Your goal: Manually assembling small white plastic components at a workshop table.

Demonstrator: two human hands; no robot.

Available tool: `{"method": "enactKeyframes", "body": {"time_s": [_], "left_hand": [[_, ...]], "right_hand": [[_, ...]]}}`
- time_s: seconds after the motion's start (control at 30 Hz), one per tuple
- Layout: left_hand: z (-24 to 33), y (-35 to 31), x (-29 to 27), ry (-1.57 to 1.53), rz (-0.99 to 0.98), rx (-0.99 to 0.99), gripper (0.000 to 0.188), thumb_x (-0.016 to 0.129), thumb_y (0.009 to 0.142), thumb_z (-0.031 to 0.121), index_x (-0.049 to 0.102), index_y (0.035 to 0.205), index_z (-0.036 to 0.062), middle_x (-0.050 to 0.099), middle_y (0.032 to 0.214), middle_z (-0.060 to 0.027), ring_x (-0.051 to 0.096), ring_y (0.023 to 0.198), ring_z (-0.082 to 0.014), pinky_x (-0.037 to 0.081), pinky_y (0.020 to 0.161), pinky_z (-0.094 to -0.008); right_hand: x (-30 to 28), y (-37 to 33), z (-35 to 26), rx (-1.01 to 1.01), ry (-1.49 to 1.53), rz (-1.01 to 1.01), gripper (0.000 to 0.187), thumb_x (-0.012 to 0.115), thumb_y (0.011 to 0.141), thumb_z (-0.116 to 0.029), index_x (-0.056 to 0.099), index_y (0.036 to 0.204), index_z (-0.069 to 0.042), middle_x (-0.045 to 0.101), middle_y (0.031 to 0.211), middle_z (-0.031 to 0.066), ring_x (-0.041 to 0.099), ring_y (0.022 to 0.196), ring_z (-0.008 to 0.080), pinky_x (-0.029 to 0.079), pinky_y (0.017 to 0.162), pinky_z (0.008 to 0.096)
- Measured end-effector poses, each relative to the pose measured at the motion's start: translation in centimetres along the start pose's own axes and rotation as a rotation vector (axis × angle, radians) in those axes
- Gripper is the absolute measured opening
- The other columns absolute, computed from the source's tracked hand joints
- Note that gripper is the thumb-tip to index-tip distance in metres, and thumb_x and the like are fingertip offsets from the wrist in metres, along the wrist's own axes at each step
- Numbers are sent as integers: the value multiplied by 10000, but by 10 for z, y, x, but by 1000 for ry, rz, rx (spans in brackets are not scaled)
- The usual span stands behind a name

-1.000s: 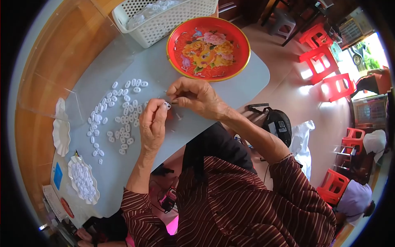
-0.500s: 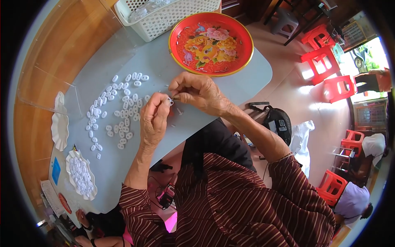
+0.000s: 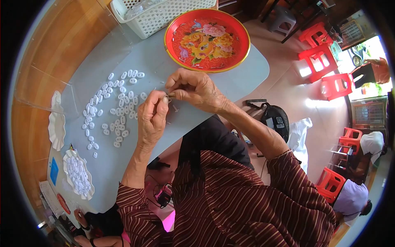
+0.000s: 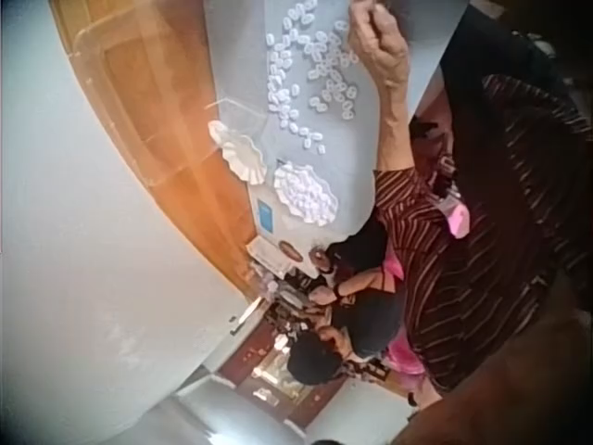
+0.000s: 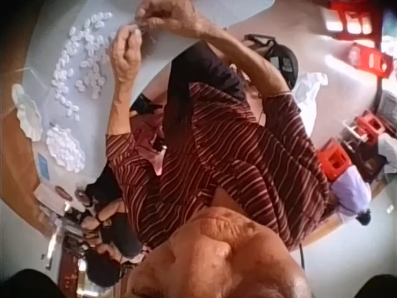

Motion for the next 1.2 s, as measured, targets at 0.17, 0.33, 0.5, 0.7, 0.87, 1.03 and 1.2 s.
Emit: {"method": "enactKeyframes", "body": {"time_s": [0.17, 0.33, 0.5, 0.7, 0.87, 1.03, 1.2], "left_hand": [[0, -1, 2, 20, 8, 52, 115, 510, 914, 138, 531, 902, 25, 449, 617, -25, 409, 548, -100, 354, 496, -259], [-5, -3, 3, 94, 50, 152, 112, 506, 918, 135, 533, 907, 27, 455, 633, -51, 425, 548, -119, 358, 492, -273], [-3, -2, -3, 37, 72, 63, 131, 530, 922, 155, 537, 906, 26, 489, 669, -17, 429, 576, -95, 356, 512, -261], [2, -4, -5, -62, -45, -73, 136, 544, 920, 162, 542, 907, 27, 512, 673, 7, 435, 593, -68, 369, 534, -231], [-2, -1, -1, -103, -29, -18, 139, 555, 914, 156, 549, 925, 17, 558, 722, -10, 500, 615, -68, 405, 550, -229], [2, 1, 5, -201, -6, -68, 149, 555, 915, 159, 551, 934, 11, 584, 744, -16, 558, 645, -85, 438, 569, -231], [0, -3, 0, -196, 22, -56, 140, 559, 915, 158, 553, 923, 18, 574, 714, -8, 540, 645, -69, 430, 569, -219]], "right_hand": [[1, -2, 3, 10, 7, 5, 145, 599, 831, 50, 556, 962, 7, 644, 829, 38, 610, 802, 83, 498, 731, 237], [2, 0, 6, -8, 36, -2, 93, 616, 868, -35, 581, 944, 6, 637, 825, 30, 590, 776, 74, 492, 707, 236], [1, -2, 0, -2, -91, -1, 91, 627, 872, -84, 613, 892, 3, 629, 792, 21, 552, 720, 62, 474, 660, 232], [1, -2, -3, 76, -214, 31, 107, 645, 854, -101, 620, 863, 2, 621, 718, 18, 542, 672, 56, 465, 615, 231], [3, -3, -4, 69, -172, 22, 190, 626, 898, -181, 596, 856, 2, 580, 723, -25, 485, 667, 17, 412, 575, 192], [1, -1, -8, 129, -94, 61, 185, 630, 889, -169, 614, 839, 9, 625, 713, 11, 542, 673, 44, 445, 574, 218], [7, -1, 1, 65, 36, 11, 170, 633, 888, -166, 606, 874, 1, 608, 737, -13, 517, 674, 30, 436, 591, 207]]}}
Point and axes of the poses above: each hand's wrist, its own y-axis towards the middle knuckle, its own x-axis out of the palm, z = x × y, the point moved 1 cm from there along y, towards the middle knuckle
